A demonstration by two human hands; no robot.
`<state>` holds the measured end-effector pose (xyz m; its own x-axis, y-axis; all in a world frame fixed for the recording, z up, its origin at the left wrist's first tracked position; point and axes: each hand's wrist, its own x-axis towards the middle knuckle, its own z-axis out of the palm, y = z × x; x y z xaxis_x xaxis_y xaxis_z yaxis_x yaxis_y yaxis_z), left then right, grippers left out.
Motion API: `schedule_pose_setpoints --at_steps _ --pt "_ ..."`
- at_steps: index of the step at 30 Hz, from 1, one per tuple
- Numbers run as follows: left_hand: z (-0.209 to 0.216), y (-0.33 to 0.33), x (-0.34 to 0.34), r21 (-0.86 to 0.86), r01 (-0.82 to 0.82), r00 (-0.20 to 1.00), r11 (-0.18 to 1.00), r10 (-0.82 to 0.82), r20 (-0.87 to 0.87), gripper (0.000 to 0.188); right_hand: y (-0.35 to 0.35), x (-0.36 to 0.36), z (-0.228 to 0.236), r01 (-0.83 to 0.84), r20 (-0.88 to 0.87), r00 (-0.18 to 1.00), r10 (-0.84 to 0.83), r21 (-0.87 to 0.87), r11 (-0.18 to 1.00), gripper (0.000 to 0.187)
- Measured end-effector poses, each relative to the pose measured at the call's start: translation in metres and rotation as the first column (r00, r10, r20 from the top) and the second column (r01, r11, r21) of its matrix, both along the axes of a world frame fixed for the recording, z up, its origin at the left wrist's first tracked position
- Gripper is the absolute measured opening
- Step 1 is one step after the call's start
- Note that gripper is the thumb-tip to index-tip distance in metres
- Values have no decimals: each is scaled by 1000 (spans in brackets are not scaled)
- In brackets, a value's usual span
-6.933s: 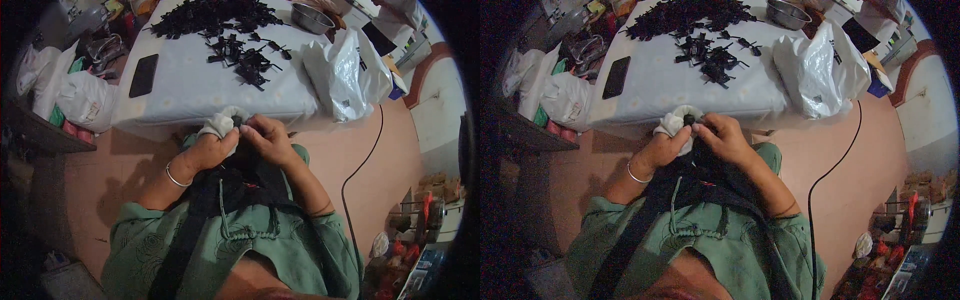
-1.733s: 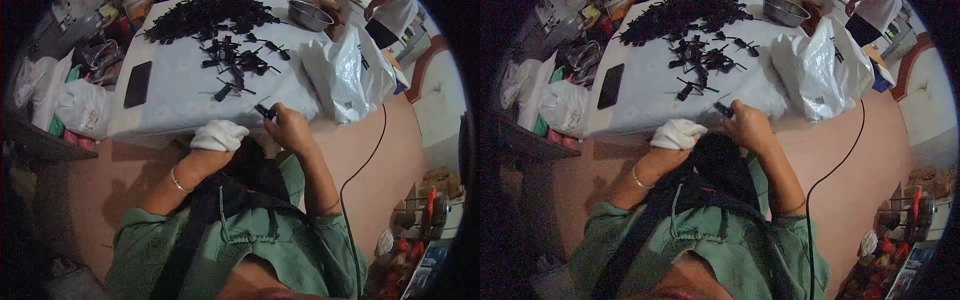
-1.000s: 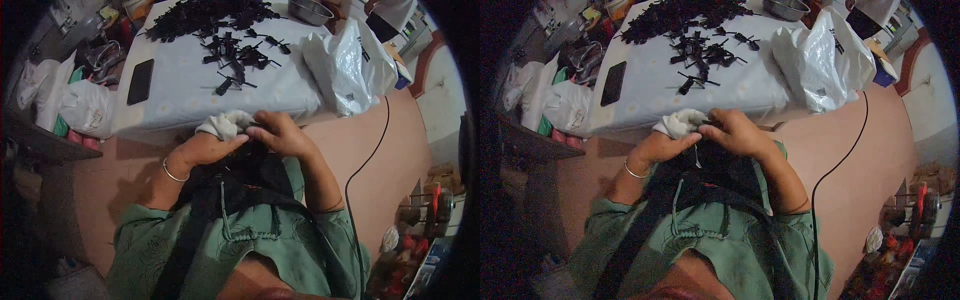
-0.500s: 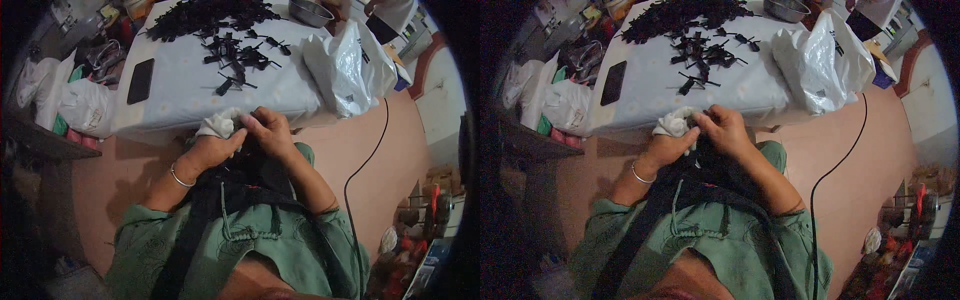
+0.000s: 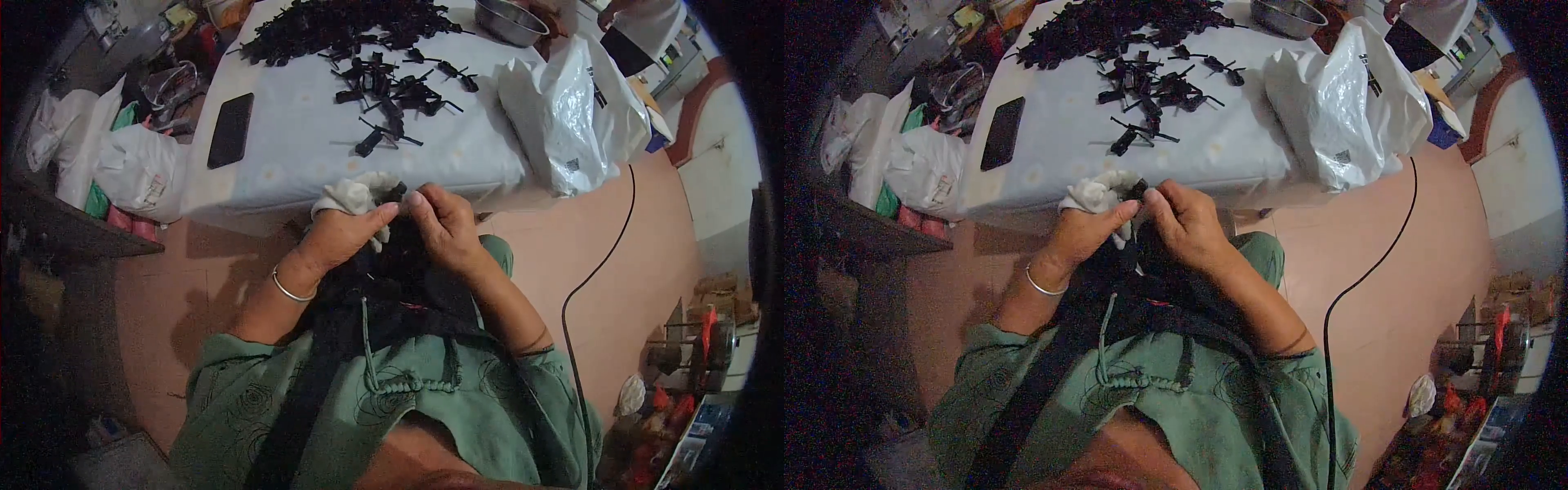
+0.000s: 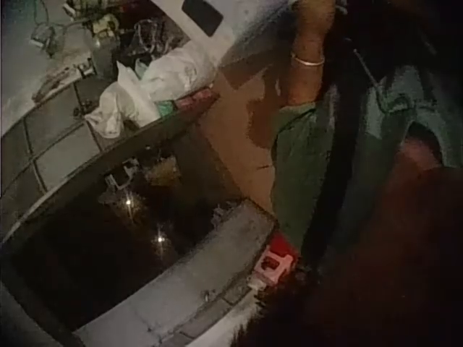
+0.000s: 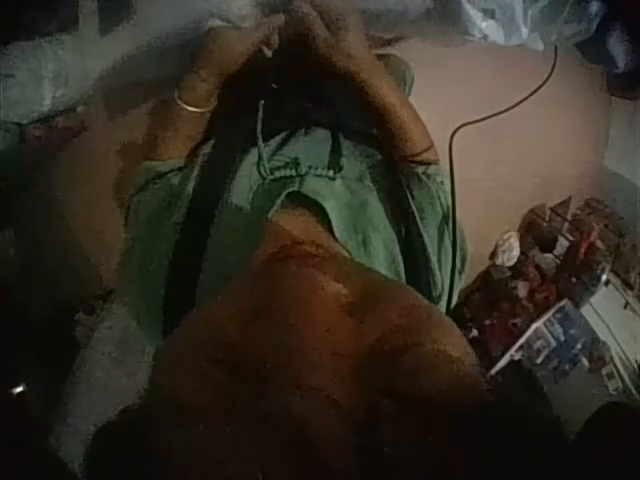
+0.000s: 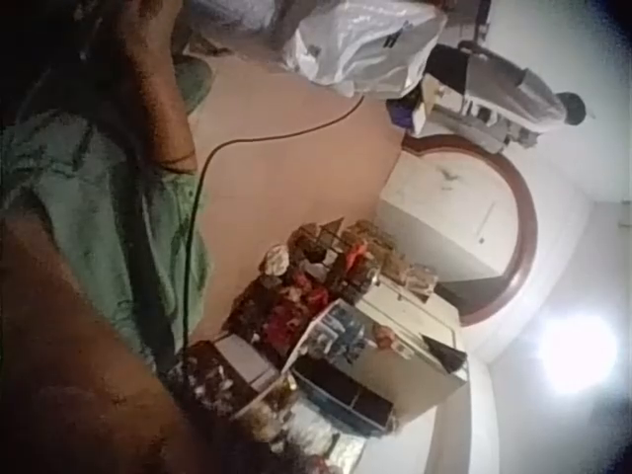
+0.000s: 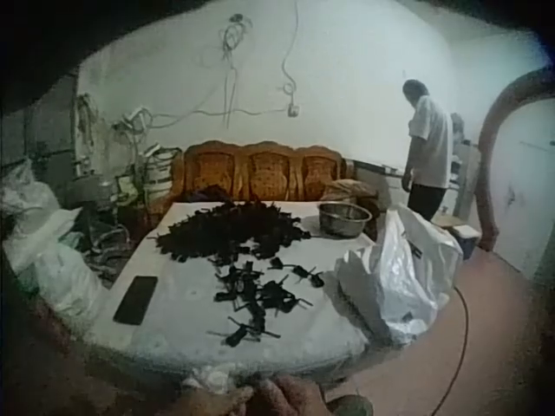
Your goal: Wiping and cleaning small black plastic components with a white cloth at a workspace.
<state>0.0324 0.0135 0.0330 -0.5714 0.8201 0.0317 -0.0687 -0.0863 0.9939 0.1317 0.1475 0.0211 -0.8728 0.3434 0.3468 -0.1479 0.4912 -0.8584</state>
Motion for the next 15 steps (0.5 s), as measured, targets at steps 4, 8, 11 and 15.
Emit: schedule_pose_setpoints --at_steps 4,8,11,15 --pt "-5 -1 -1 -32 13 998 999 -15 -69 24 2 -2 -3 -61 28 998 60 34 998 26" --pt "-3 -2 3 -84 -56 988 995 43 -148 23 -2 -4 5 -92 82 993 85 79 993 24" --pt "-1 -1 5 -58 -167 861 984 118 -494 24 -2 -7 -1 -81 107 991 75 57 995 25" --pt "2 1 6 91 -174 447 980 161 -880 24 -10 -12 -23 -11 34 999 16 -151 988 27"
